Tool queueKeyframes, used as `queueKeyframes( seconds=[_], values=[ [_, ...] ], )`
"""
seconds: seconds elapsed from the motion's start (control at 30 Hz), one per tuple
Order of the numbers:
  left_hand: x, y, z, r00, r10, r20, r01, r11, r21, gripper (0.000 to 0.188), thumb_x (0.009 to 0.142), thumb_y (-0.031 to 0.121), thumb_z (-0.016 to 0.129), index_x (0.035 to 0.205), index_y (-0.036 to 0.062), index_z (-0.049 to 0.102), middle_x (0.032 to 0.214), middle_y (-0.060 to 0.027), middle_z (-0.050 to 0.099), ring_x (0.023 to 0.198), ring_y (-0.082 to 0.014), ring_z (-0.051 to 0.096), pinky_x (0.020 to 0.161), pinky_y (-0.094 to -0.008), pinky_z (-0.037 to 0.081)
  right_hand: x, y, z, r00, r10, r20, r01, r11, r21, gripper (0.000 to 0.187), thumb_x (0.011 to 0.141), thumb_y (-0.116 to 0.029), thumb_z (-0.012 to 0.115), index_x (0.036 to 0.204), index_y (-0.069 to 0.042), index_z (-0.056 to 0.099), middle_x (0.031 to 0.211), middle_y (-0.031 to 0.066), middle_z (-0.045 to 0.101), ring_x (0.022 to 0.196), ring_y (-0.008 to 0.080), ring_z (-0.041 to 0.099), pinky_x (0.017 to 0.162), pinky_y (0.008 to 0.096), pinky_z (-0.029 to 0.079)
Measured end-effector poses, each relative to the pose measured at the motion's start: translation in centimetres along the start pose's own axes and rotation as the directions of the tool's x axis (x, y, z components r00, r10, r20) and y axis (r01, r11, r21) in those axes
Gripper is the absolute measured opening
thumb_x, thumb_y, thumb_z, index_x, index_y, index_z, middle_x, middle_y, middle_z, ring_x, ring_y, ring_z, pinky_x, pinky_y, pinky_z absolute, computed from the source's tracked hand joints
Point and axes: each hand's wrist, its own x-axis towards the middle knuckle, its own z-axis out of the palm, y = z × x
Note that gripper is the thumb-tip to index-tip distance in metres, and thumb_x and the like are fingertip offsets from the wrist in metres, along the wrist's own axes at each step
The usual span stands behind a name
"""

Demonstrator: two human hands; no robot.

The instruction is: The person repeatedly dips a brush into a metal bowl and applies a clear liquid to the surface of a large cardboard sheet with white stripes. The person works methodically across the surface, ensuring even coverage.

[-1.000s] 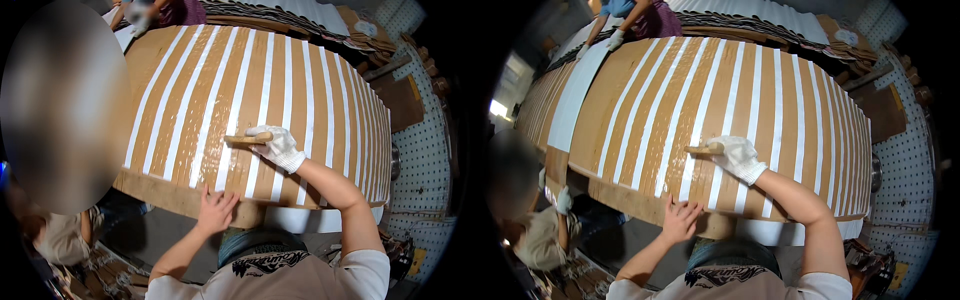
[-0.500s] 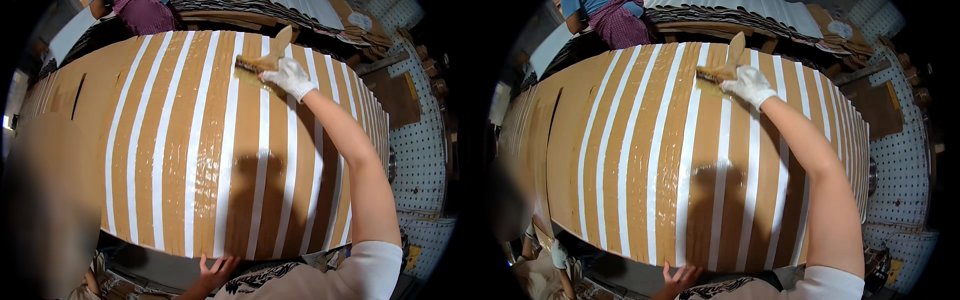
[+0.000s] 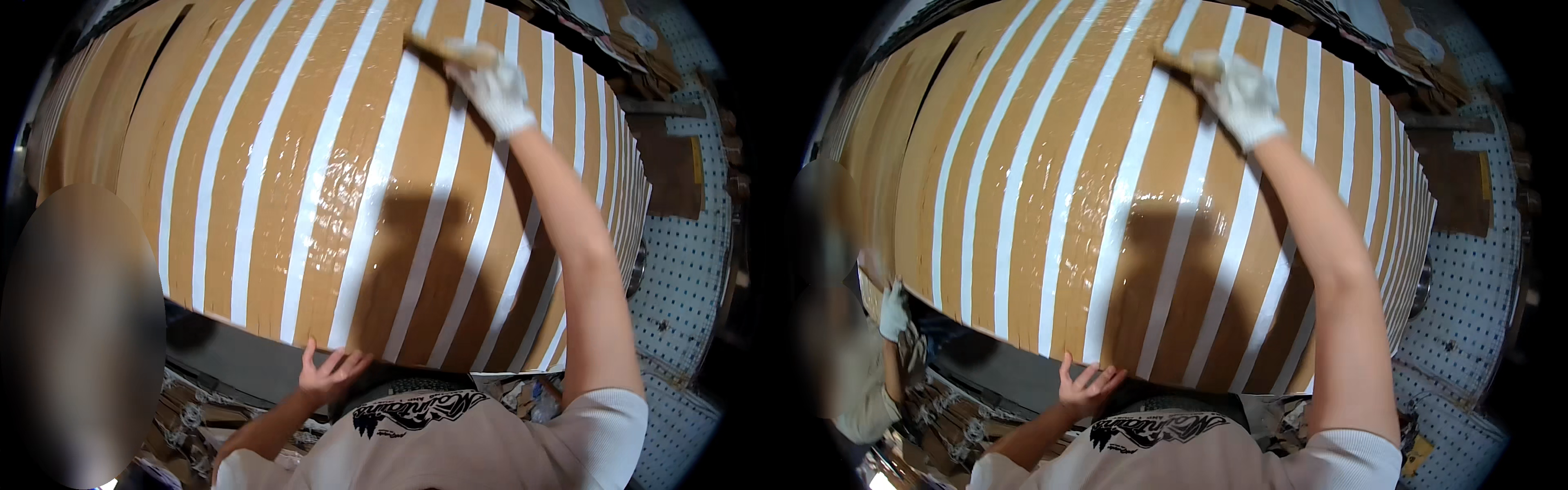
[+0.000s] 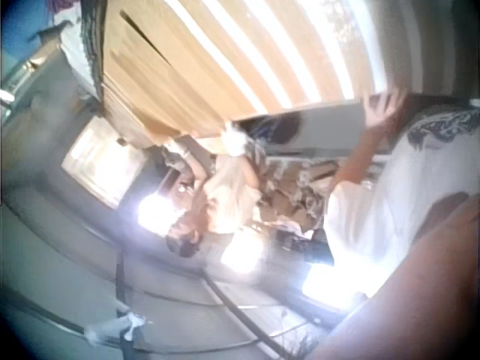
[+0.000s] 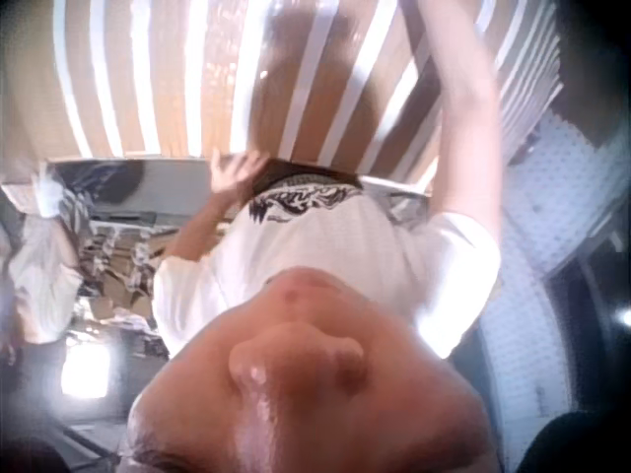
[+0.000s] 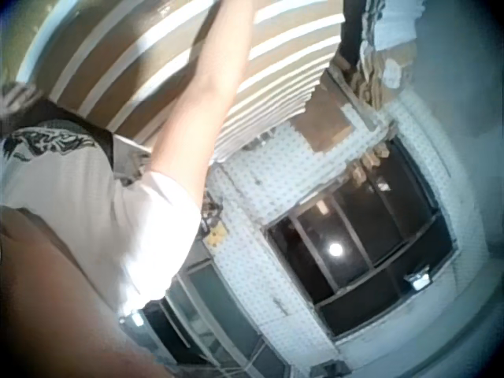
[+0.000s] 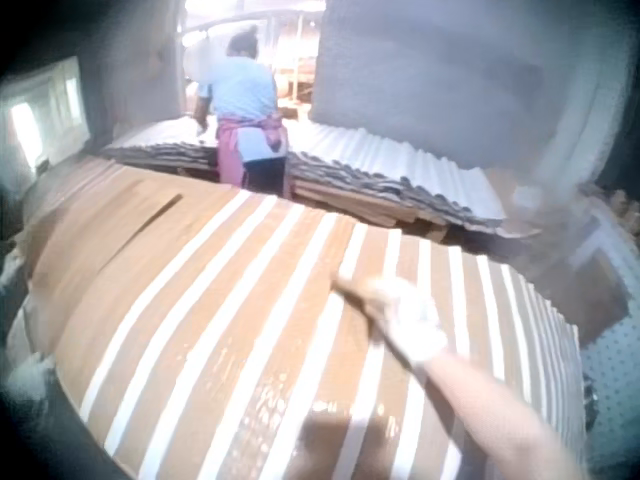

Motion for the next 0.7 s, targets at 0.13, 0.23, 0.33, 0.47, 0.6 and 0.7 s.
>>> queueKeyframes(
  seconds=[0.13,0.23,0.33,0.47,0.6,0.7],
  values=[
    [0.9,0.3,-1.0,0.99,-0.041,0.138,0.045,0.999,-0.027,0.059,0.075,0.027,0.06,0.134,0.031,0.061,0.132,0.0044,0.051,0.122,-0.0175,0.041,0.108,-0.0677,0.029,-12.7,-8.1,-5.6,0.967,-0.25,0.054,0.232,0.946,0.226,0.044,0.082,-0.019,0.073,0.125,-0.019,0.066,0.112,0.0087,0.068,0.107,0.0256,0.063,0.084,0.0331,0.054],
    [1.3,0.6,-1.2,0.988,-0.066,0.138,0.082,0.99,-0.116,0.065,0.075,0.021,0.06,0.139,0.0287,0.055,0.134,0.0039,0.05,0.12,-0.0209,0.043,0.109,-0.07,0.027,-24.0,-11.7,-7.6,0.927,-0.148,0.344,-0.071,0.832,0.551,0.046,0.078,-0.013,0.074,0.123,-0.017,0.068,0.113,0.0112,0.068,0.114,0.0227,0.061,0.092,0.0321,0.052],
    [1.3,1.4,-1.6,0.984,-0.117,0.131,0.137,0.978,-0.159,0.07,0.072,0.016,0.064,0.141,0.0231,0.052,0.134,-0.0008,0.051,0.12,-0.0245,0.046,0.11,-0.0709,0.025,-25.5,-14.3,-10.5,0.834,-0.326,0.445,0.086,0.873,0.479,0.035,0.085,-0.018,0.067,0.12,-0.017,0.068,0.109,0.0073,0.07,0.102,0.0212,0.067,0.081,0.0323,0.055],
    [1.6,2.5,-3.8,0.988,-0.133,0.079,0.151,0.942,-0.301,0.068,0.069,0.01,0.067,0.135,0.0116,0.055,0.13,-0.0101,0.054,0.121,-0.0306,0.05,0.111,-0.0637,0.029,-20.6,-15.8,-11.4,0.953,-0.298,-0.053,0.284,0.818,0.5,0.029,0.084,-0.016,0.075,0.112,-0.014,0.071,0.106,0.0053,0.071,0.092,0.023,0.07,0.077,0.0326,0.057],
    [1.7,1.4,-4.8,0.752,-0.612,-0.246,0.506,0.775,-0.38,0.053,0.077,0.005,0.062,0.129,0.0019,0.056,0.129,-0.0171,0.055,0.12,-0.0358,0.053,0.108,-0.0492,0.039,-16.5,-16.4,-7.7,0.993,-0.099,-0.066,0.11,0.974,0.197,0.031,0.089,-0.017,0.067,0.121,-0.018,0.067,0.111,0.0061,0.069,0.087,0.0188,0.068,0.066,0.0269,0.054],
    [1.0,-1.1,-4.4,0.617,-0.754,-0.226,0.653,0.65,-0.388,0.042,0.085,0.005,0.059,0.126,-0.0026,0.056,0.13,-0.02,0.055,0.122,-0.0384,0.052,0.102,-0.0449,0.044,-20.9,-19.5,-7.0,0.98,-0.197,0.042,0.187,0.968,0.169,0.041,0.094,-0.015,0.047,0.133,-0.007,0.056,0.127,0.0131,0.062,0.093,0.0225,0.068,0.076,0.0285,0.055]
  ],
)
